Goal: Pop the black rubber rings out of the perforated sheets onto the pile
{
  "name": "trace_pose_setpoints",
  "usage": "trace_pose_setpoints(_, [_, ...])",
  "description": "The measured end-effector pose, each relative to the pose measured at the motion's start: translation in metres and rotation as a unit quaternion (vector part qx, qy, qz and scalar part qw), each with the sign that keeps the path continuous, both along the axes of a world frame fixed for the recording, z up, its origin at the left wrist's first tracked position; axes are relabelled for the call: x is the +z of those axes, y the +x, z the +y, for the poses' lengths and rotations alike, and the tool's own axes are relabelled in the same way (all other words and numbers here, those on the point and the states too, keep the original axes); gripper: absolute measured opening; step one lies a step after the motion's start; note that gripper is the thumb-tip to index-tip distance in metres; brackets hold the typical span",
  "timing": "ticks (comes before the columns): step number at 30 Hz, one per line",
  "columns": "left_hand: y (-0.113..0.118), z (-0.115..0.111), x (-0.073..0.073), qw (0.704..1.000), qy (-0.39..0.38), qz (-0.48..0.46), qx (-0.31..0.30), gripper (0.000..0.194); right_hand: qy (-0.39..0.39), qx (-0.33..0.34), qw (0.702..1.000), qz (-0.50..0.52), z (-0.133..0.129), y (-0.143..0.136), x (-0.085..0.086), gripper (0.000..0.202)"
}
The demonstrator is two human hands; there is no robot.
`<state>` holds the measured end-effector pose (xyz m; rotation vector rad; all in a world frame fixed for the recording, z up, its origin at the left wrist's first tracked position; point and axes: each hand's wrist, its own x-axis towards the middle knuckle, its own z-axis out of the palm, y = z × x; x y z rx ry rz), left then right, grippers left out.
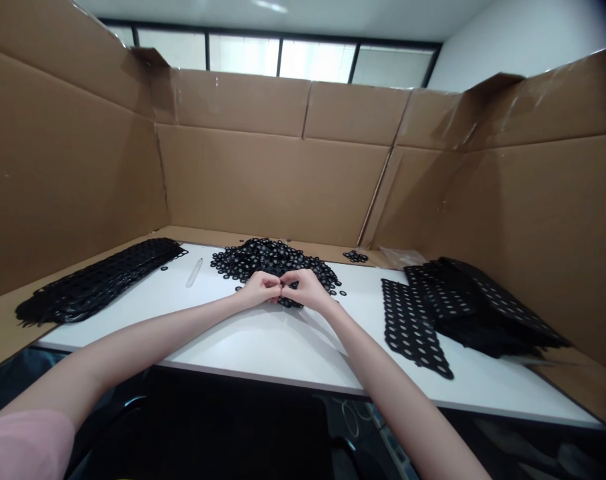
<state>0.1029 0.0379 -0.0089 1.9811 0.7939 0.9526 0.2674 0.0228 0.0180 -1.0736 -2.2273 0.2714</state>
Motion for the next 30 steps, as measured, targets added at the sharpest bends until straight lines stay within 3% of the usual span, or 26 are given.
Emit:
trace_pose_setpoints(7, [-0.001,0.002,-0.002,1.0,-0.013,-0.015,-0.008,0.017,0.01,0.004,1.0,0.021,0.006,0.005,-0.004,0.028])
trace_pose_setpoints(13, [-0.002,0.001,-0.001,0.999,-0.024,-0.026,-0.013,0.02,-0.072,0.082,0.992,0.066,0.009,0.015,-0.002,0.024])
trace_pose_setpoints(18, [-0.002,0.003,-0.003,0.999,-0.023,-0.025,-0.019,0.02,-0.084,0.103,0.989,0.067,0.01,0.016,-0.002,0.026])
trace_pose_setpoints(24, [-0.003,0.006,-0.004,1.0,-0.008,-0.021,-0.009,0.02,0.02,-0.007,1.0,0.019,0.006,0.009,0.0,0.014])
trace_pose_setpoints(30, [-0.002,0.006,-0.003,1.0,-0.01,-0.022,-0.003,0.02,0.043,-0.047,0.998,-0.02,-0.001,0.003,0.003,0.012])
